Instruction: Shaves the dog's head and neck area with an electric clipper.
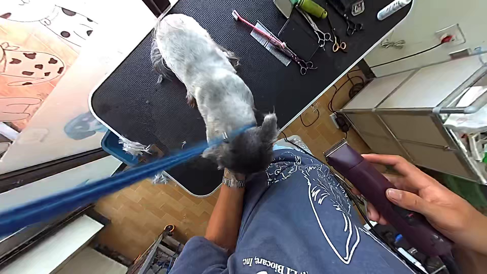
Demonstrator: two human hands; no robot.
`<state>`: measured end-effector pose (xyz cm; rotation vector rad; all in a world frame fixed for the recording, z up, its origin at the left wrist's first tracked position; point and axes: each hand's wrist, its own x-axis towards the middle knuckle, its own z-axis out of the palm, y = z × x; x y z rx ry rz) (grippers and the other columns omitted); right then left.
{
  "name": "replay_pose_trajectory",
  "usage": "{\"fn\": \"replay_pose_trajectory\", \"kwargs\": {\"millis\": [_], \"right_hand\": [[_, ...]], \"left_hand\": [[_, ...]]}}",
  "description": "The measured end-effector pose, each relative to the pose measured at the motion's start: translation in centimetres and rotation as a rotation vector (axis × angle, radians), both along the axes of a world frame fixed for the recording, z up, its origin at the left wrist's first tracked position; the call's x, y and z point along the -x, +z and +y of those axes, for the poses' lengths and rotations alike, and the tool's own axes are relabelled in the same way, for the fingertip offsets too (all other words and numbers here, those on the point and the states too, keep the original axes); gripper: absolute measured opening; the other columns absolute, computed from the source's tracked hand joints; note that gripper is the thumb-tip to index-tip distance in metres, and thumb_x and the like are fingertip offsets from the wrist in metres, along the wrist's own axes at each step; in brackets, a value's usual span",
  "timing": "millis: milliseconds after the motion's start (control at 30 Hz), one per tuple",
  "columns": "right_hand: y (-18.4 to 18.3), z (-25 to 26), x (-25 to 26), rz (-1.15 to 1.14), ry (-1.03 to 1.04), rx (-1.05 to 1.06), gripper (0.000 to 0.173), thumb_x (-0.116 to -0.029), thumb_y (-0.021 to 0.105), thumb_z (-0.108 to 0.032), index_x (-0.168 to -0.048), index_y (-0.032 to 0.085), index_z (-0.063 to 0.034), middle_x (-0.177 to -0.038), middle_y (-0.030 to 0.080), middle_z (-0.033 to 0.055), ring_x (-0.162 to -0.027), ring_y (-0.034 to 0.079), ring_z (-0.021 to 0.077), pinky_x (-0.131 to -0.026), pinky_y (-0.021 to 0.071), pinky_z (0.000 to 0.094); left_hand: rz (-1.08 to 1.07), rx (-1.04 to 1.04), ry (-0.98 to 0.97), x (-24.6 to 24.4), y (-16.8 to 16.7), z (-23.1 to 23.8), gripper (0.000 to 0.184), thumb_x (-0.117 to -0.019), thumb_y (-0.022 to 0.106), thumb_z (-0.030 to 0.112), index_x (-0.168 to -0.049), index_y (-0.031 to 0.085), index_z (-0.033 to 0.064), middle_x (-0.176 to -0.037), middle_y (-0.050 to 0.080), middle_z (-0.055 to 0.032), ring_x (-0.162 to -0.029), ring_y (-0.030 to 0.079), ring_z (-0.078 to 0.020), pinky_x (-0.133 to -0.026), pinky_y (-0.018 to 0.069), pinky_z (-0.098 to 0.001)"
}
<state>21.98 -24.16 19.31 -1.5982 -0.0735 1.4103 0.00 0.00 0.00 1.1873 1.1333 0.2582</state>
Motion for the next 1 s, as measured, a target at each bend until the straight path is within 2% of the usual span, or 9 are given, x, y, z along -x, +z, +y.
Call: {"fn": "replay_pose_trajectory", "kwargs": {"millis": [100,133,200,333,500,600,733,867,1000], "right_hand": [[-0.8,-1.4,0.8,0.031,-0.01,0.0,0.057,-0.0963,0.066,-0.044,-0.149,0.045,-0.0331,-0.105,0.073,0.008,-0.067,0.073,0.0175,-0.058,0.0636,0.0289],[-0.9,-1.9,0.9,0.05,-0.012,0.002,0.057,-0.096,0.066,-0.044,-0.148,0.046,-0.0331,-0.105,0.073,0.0091,-0.067,0.073,0.0181,-0.058,0.0637,0.0293],[-1.4,-2.6,1.0,0.081,0.011,-0.015,0.058,-0.0957,0.067,-0.044,-0.148,0.045,-0.0336,-0.105,0.073,0.0096,-0.067,0.073,0.0178,-0.058,0.0636,0.0291],[-2.3,-4.0,0.6,0.109,0.055,-0.073,0.058,-0.0961,0.067,-0.044,-0.149,0.045,-0.0336,-0.106,0.073,0.0095,-0.069,0.073,0.0184,-0.06,0.0638,0.0293],[-3.0,-5.9,0.2,0.135,0.07,-0.131,0.055,-0.0971,0.065,-0.04,-0.147,0.045,-0.0328,-0.104,0.073,0.0081,-0.069,0.073,0.0169,-0.059,0.0635,0.0293],[-3.7,-7.1,-0.1,0.158,0.111,-0.146,0.055,-0.0971,0.064,-0.038,-0.147,0.044,-0.0307,-0.103,0.074,0.0073,-0.069,0.073,0.0165,-0.058,0.0633,0.0286],[-5.6,-7.9,-1.1,0.203,0.172,-0.173,0.055,-0.097,0.065,-0.036,-0.147,0.044,-0.0276,-0.101,0.074,0.0091,-0.069,0.074,0.0182,-0.057,0.0635,0.0298],[-6.8,-8.0,-2.4,0.171,0.235,-0.124,0.055,-0.0961,0.063,-0.04,-0.148,0.045,-0.0308,-0.101,0.074,0.0089,-0.068,0.073,0.0182,-0.059,0.0638,0.0306],[-7.0,-7.7,-2.2,0.152,0.254,-0.135,0.055,-0.0955,0.064,-0.039,-0.147,0.045,-0.0319,-0.1,0.073,0.0114,-0.068,0.074,0.0206,-0.06,0.064,0.0321]], "left_hand": [[0.354,-0.267,-0.205,3.7,-3.4,-2.1,0.037,-0.0967,0.056,0.009,-0.116,0.058,-0.0214,-0.109,0.069,-0.0234,-0.102,0.064,-0.0167,-0.092,0.0472,-0.0231],[0.495,-0.041,-0.325,3.6,-1.6,-0.3,0.038,-0.1035,0.053,0.011,-0.131,0.053,-0.0153,-0.126,0.065,-0.0159,-0.116,0.058,-0.0107,-0.103,0.0421,-0.0232],[-0.025,-0.517,0.113,6.5,-6.9,-2.7,0.034,-0.0958,0.061,0.016,-0.106,0.059,-0.0154,-0.093,0.067,-0.015,-0.091,0.064,-0.0098,-0.083,0.0499,-0.0221],[-0.073,-0.188,0.328,0.1,3.2,0.2,0.017,-0.098,0.06,0.005,-0.112,0.062,-0.0033,-0.094,0.068,-0.0002,-0.084,0.064,0.0004,-0.08,0.0545,-0.0184],[-0.894,0.008,0.815,1.7,3.6,2.0,0.028,-0.107,0.036,0.026,-0.108,0.059,0.0099,-0.096,0.069,-0.0027,-0.09,0.068,-0.0124,-0.081,0.0588,-0.0312],[-0.894,-0.177,0.737,4.6,1.8,4.7,0.043,-0.1082,0.019,0.026,-0.102,0.059,0.0114,-0.091,0.068,-0.001,-0.089,0.067,-0.0123,-0.084,0.0586,-0.0343],[-0.814,0.043,0.745,8.0,-2.5,1.0,0.046,-0.1097,0.021,0.035,-0.103,0.061,0.0133,-0.089,0.067,-0.0014,-0.086,0.065,-0.0131,-0.083,0.057,-0.0338],[-0.491,0.226,0.718,4.4,2.4,-3.8,0.043,-0.1099,0.022,0.034,-0.101,0.061,0.0192,-0.087,0.07,0.002,-0.082,0.069,-0.01,-0.074,0.0603,-0.0321],[-0.652,0.351,0.559,0.2,3.5,-5.0,0.027,-0.1054,0.041,0.024,-0.106,0.066,0.0151,-0.1,0.073,-0.0068,-0.093,0.071,-0.0184,-0.084,0.0608,-0.0363]]}}
